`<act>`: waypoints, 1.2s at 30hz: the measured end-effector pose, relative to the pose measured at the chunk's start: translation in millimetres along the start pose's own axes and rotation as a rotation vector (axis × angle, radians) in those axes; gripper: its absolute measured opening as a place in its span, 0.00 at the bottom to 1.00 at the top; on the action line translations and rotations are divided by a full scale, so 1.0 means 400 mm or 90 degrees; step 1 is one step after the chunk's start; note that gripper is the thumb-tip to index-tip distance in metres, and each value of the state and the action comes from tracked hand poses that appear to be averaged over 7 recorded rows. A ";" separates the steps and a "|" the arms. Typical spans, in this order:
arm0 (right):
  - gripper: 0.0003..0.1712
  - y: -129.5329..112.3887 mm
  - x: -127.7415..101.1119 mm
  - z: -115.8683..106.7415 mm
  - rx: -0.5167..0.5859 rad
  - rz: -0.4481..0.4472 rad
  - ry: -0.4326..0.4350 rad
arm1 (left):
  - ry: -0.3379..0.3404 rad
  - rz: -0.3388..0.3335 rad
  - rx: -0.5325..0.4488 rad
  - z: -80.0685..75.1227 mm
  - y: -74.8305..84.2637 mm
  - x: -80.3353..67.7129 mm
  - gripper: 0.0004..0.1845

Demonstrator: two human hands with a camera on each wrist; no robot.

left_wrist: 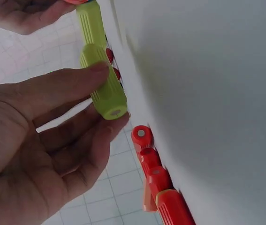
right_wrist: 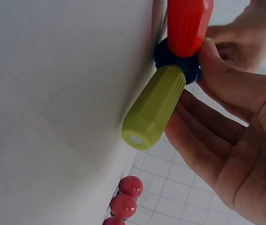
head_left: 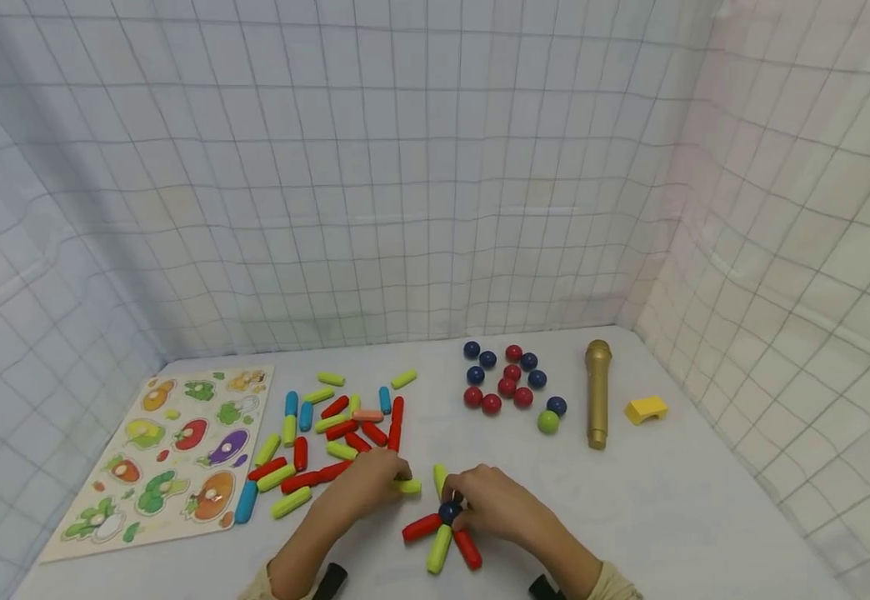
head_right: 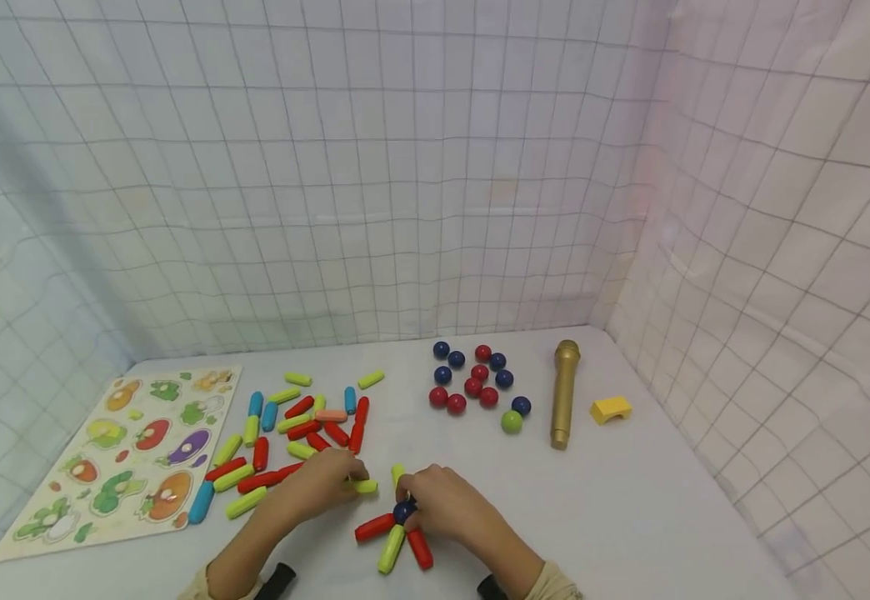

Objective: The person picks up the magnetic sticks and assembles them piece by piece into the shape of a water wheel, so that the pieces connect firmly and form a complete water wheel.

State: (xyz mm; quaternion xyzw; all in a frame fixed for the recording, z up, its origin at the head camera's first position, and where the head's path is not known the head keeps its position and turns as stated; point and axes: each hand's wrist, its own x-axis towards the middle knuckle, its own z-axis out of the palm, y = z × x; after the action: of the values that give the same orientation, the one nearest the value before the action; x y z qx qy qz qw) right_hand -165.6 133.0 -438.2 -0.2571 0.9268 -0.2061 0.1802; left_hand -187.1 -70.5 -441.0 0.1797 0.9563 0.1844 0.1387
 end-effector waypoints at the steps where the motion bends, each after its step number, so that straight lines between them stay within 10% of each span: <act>1: 0.13 0.000 0.000 0.002 -0.004 -0.006 0.000 | -0.003 0.015 -0.001 0.003 -0.005 -0.010 0.10; 11: 0.12 0.002 -0.001 0.008 0.011 -0.025 -0.002 | -0.058 0.101 0.011 0.014 0.008 -0.041 0.10; 36: 0.10 0.001 -0.003 0.008 0.001 -0.041 -0.010 | -0.046 0.105 0.057 0.028 0.021 -0.039 0.09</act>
State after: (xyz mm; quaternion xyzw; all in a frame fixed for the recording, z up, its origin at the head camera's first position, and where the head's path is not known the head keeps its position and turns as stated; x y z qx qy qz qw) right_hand -163.5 132.8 -441.0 -0.2880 0.9165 -0.2106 0.1812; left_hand -167.0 -66.1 -444.7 0.2707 0.9398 0.1459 0.1492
